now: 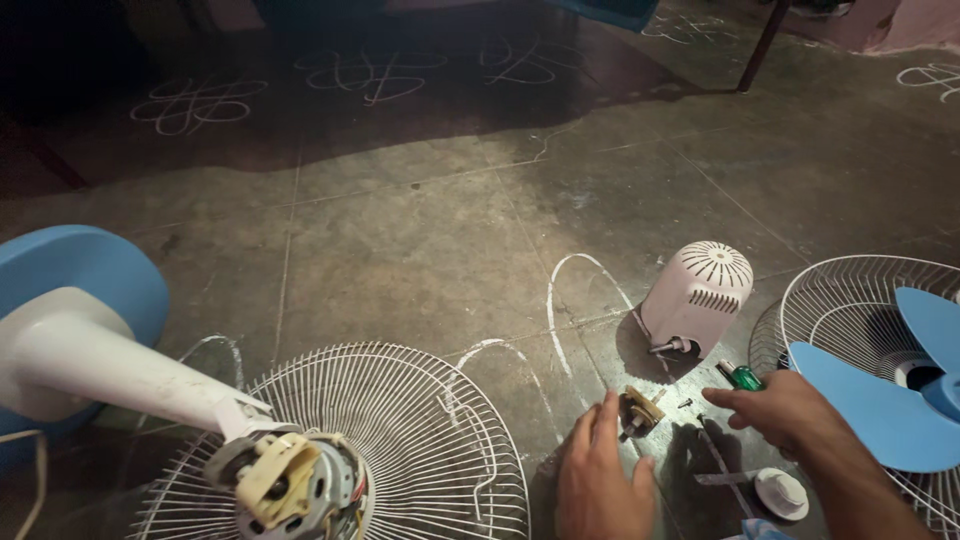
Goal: The person disassembles a small electric fan by removing the front grille and motor housing, then uses a screwdriver to adjust internal components. They reattach the motor housing and continue tightening screws on the fan assembly.
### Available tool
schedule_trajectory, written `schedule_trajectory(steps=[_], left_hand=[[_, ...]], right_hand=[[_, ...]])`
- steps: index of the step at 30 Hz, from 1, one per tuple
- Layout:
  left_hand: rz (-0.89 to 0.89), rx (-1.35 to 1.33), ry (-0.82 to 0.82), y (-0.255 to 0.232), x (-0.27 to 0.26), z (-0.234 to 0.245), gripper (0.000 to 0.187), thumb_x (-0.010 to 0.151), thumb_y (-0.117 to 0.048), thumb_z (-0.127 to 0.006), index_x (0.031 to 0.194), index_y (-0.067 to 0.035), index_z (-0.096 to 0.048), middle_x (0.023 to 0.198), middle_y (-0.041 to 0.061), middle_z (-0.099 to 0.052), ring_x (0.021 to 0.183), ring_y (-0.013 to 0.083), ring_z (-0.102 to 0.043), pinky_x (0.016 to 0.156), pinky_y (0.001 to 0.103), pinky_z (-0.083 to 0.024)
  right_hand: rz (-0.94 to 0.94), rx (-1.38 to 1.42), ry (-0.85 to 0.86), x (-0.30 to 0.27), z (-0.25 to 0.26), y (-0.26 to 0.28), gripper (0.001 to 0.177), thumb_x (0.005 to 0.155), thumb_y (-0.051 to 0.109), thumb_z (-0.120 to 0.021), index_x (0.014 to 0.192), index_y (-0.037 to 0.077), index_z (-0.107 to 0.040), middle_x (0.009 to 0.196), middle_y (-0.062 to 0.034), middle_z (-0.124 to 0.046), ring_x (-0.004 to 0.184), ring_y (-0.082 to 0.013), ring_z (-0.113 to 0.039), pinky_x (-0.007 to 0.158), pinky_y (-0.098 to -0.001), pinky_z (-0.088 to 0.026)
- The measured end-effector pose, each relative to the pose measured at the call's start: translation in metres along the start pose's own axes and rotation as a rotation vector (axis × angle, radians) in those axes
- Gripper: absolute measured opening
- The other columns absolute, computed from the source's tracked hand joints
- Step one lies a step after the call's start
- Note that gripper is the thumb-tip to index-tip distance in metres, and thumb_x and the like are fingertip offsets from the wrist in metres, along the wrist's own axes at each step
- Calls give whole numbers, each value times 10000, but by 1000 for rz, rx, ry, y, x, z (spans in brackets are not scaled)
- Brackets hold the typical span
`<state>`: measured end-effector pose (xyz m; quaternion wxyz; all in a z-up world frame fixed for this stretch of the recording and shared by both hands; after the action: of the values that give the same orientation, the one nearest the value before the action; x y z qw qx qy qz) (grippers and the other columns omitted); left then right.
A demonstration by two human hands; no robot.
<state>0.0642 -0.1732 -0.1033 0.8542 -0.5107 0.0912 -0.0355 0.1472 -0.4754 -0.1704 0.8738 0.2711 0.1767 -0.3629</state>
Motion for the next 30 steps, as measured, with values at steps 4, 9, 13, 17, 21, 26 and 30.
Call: schedule_trajectory(steps=[4, 9, 13, 17, 21, 26, 30], left_hand=[[75, -166, -79, 2, -12, 16, 903, 754, -167, -831, 1561, -191, -428, 1502, 112, -539, 1365, 283, -515, 1132, 399, -397], [-60, -261, -159, 13, -26, 41, 881, 732, -202, -832, 1524, -103, -459, 1377, 153, -614, 1283, 287, -634, 1091, 393, -484], [-181, -199, -139, 24, -43, 71, 878, 735, -224, -840, 1504, -58, -450, 1389, 194, -600, 1311, 315, -610, 1100, 410, -475], [-325, -98, -117, 33, -64, 114, 889, 756, -228, -852, 1520, -27, -443, 1445, 236, -551, 1368, 358, -554, 1112, 443, -439], [-339, 22, -84, 42, -87, 162, 781, 815, -210, -804, 1499, -46, -465, 1415, 210, -559, 1342, 342, -568, 1094, 462, -460], [-181, 70, -179, 54, -110, 216, 522, 851, -211, -746, 1350, -129, -617, 1171, 87, -655, 1101, 215, -675, 947, 374, -561], [147, 114, -507, 74, -122, 265, 499, 709, -102, -787, 1177, -163, -623, 1094, 58, -642, 1014, 173, -699, 860, 338, -600]], right_hand=[[39, 114, -28, -43, 11, 18, 728, 766, 607, -829, 1067, -55, -784, 930, -315, -715, 695, -323, -607, 582, -430, -448], [150, 406, 79, -102, -2, 55, 608, 810, 360, -757, 1299, 12, -660, 1074, -222, -750, 884, -284, -665, 693, -418, -507], [371, 423, 208, -133, -22, 85, 540, 883, 162, -690, 1407, 98, -578, 1061, -172, -727, 825, -291, -707, 691, -407, -586], [467, 341, 241, -166, -52, 109, 563, 860, 105, -754, 1391, 88, -569, 1003, -177, -780, 766, -259, -730, 661, -386, -589], [487, 169, 253, -191, -71, 128, 593, 855, 121, -796, 1390, 108, -541, 1016, -149, -758, 702, -240, -753, 584, -384, -593], [548, -36, 154, -193, -90, 134, 603, 817, 148, -805, 1355, 110, -534, 991, -130, -778, 692, -243, -786, 600, -394, -644], [584, -69, 97, -174, -100, 132, 424, 793, 151, -766, 1169, 28, -615, 957, -141, -771, 709, -253, -790, 648, -397, -662]])
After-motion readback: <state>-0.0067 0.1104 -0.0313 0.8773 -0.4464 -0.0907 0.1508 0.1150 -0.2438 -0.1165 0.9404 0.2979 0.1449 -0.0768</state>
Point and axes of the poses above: each hand's wrist, its own x-axis towards the middle knuckle, its own z-axis out of the back of the hand, y = z × x, the point moved 1 cm from there along x, towards the middle knuckle
